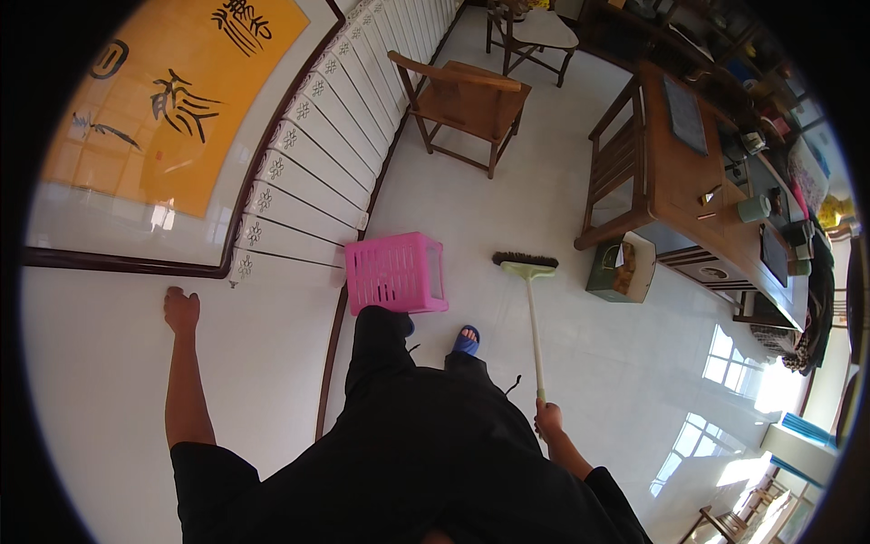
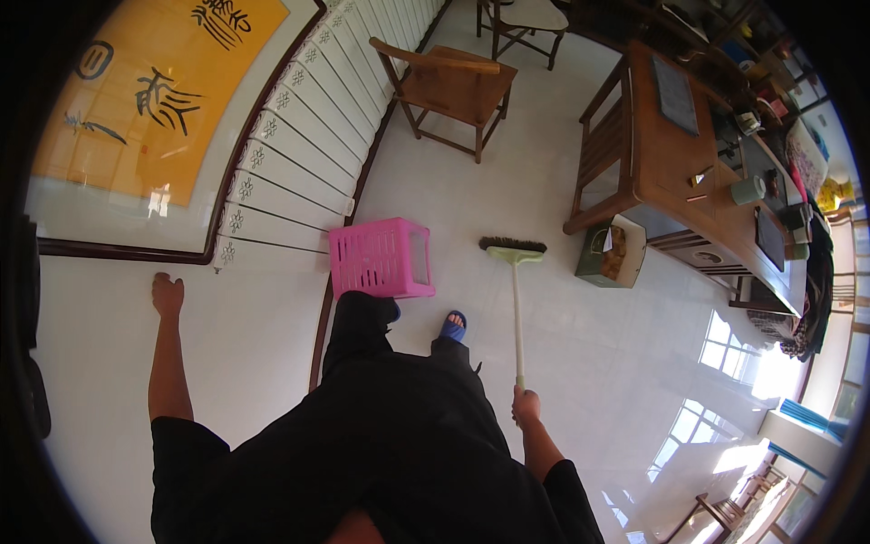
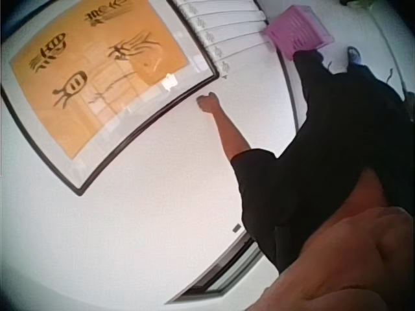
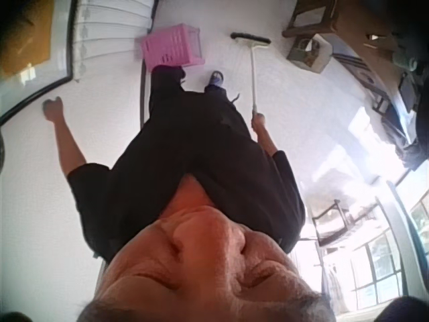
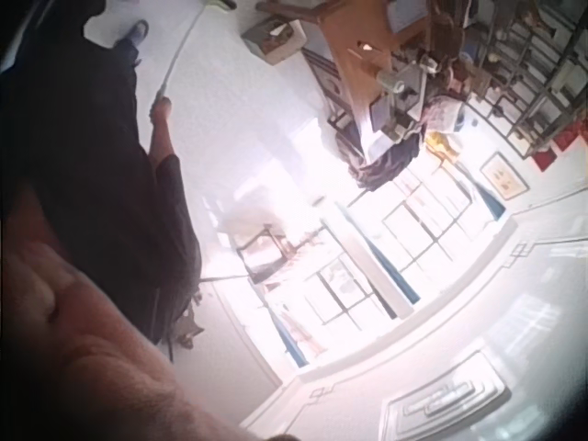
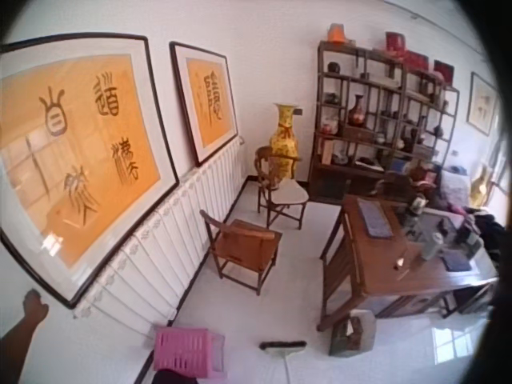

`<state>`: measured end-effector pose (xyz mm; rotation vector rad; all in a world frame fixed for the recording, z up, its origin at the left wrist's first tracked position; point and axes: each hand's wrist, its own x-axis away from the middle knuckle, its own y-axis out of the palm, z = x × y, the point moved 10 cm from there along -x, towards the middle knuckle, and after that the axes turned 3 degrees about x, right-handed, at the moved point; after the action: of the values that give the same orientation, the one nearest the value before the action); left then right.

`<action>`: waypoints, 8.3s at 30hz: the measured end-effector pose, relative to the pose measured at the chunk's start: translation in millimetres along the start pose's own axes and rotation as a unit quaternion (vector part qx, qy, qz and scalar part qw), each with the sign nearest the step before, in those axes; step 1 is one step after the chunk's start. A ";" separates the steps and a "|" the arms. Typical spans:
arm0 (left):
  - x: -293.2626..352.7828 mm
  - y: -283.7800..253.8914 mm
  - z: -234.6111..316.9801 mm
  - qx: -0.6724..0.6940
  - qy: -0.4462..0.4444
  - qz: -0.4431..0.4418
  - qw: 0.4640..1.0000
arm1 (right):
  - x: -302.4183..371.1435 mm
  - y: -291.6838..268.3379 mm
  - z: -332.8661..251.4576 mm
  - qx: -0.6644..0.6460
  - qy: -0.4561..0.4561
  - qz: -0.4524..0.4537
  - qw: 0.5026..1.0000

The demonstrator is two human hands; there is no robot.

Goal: The person sweeps a tiled floor with a long-handled broom, moving around furniture such as chairs, a table, and a pink stool. They reposition a wooden chair to sweep underneath it and continue sweeping different areas of the room.

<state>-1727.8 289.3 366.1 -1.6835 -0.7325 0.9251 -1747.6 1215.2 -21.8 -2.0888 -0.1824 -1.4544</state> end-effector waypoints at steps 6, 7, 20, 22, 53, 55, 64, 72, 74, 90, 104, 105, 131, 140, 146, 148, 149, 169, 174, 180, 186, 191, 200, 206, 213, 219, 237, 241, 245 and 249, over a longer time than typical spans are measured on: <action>3.9 -7.2 14.9 -0.019 0.021 0.003 1.000 | -1.6 -18.9 -1.0 0.183 -0.115 0.108 0.970; 8.1 -12.5 13.2 -0.029 0.024 0.006 0.999 | 13.9 -19.4 -24.4 0.201 -0.145 0.118 0.961; 12.6 -14.0 25.4 -0.024 0.153 0.047 0.987 | -78.7 207.4 -345.3 0.173 -0.220 -0.048 0.959; 24.5 -11.1 6.7 -0.037 0.135 0.034 0.990 | -50.6 255.5 -417.3 0.178 -0.191 -0.093 0.961; 93.1 -3.3 -11.5 0.276 0.154 0.144 0.938 | 130.1 -7.1 40.4 0.461 -0.170 0.099 0.865; 145.7 48.1 -26.7 0.294 0.146 0.082 0.941 | 139.2 18.0 1.7 0.459 -0.215 0.095 0.857; 503.2 256.2 -87.8 0.299 0.082 -0.431 0.848 | 53.7 202.1 -248.8 0.557 -0.322 0.015 0.765; 570.0 279.0 -135.2 0.343 0.056 -0.516 0.783 | 25.7 245.8 -299.9 0.552 -0.244 -0.008 0.797; 545.6 273.3 -113.9 0.359 0.065 -0.526 0.768 | 16.2 206.1 -258.0 0.531 -0.214 0.014 0.820; 466.1 265.5 32.1 0.368 0.110 -0.609 0.694 | 142.3 -49.3 180.9 0.243 0.103 0.148 0.953; 461.1 266.4 28.1 0.309 0.189 -0.542 0.758 | 16.4 137.1 -295.8 0.448 -0.296 0.034 0.843; 458.8 260.3 31.9 0.318 0.092 -0.568 0.754 | 9.5 149.9 -338.1 0.451 -0.294 0.032 0.842; 250.3 285.1 331.4 0.442 -0.011 -0.549 0.709 | -32.0 -77.9 24.3 0.312 -0.031 0.050 0.948; 18.1 172.6 744.6 0.669 -0.069 -0.533 0.513 | 32.6 -54.7 -153.9 0.197 0.060 0.122 0.971; -19.5 181.9 869.6 0.691 -0.288 -0.493 0.443 | 35.4 -79.3 -235.9 0.159 0.030 0.165 0.973; -23.8 204.9 885.1 0.705 -0.328 -0.486 0.399 | 32.8 -88.8 -248.6 0.156 0.023 0.175 0.972; -26.7 219.8 889.1 0.712 -0.350 -0.478 0.377 | 30.0 -93.5 -253.7 0.157 0.019 0.176 0.972; 84.2 181.8 572.2 0.728 -0.370 -0.355 0.456 | -59.7 -252.5 -344.1 0.211 -0.143 0.200 0.946; 110.4 175.7 482.5 0.684 -0.358 -0.380 0.510 | -97.4 -266.6 -392.2 0.225 -0.209 0.183 0.934; 144.3 172.2 379.9 0.623 -0.355 -0.409 0.565 | -117.5 -252.4 -455.3 0.253 -0.317 0.191 0.894; 148.6 171.9 326.2 0.576 -0.306 -0.437 0.620 | -145.9 -221.1 -453.3 0.268 -0.345 0.157 0.886; 122.7 163.9 307.3 0.559 -0.255 -0.464 0.638 | -148.2 -186.3 -455.5 0.312 -0.365 0.118 0.869; 89.6 210.6 206.7 0.383 -0.177 -0.406 0.811 | -102.2 -105.2 -566.9 0.489 -0.351 0.059 0.796; 70.1 202.6 213.8 0.094 -0.184 -0.269 0.940 | -135.4 -19.1 -689.6 0.538 -0.351 0.006 0.766; 56.6 244.0 152.4 0.092 -0.232 -0.314 0.916 | -192.3 -11.7 -752.6 0.570 -0.302 -0.029 0.763; 62.9 220.8 326.5 0.025 -0.238 -0.358 0.902 | -263.2 -222.1 -636.3 0.541 -0.146 0.028 0.828; 156.7 295.2 649.2 0.173 0.035 -0.622 0.763 | -191.7 -270.3 -651.4 0.398 -0.209 0.044 0.892; 196.7 345.1 626.9 0.167 0.007 -0.622 0.765 | -195.0 -227.4 -773.9 0.401 -0.334 0.021 0.853; 150.5 346.4 659.0 0.179 -0.010 -0.655 0.734 | -228.7 -197.9 -876.3 0.423 -0.371 0.077 0.823; 134.7 355.1 658.1 0.330 0.124 -0.617 0.704 | -293.8 -163.9 -924.6 0.466 -0.439 0.092 0.763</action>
<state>-2210.6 623.1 -116.4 -0.3818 -0.9535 -0.0713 -2686.5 921.6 -3.6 -1.6353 -0.8362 -0.0319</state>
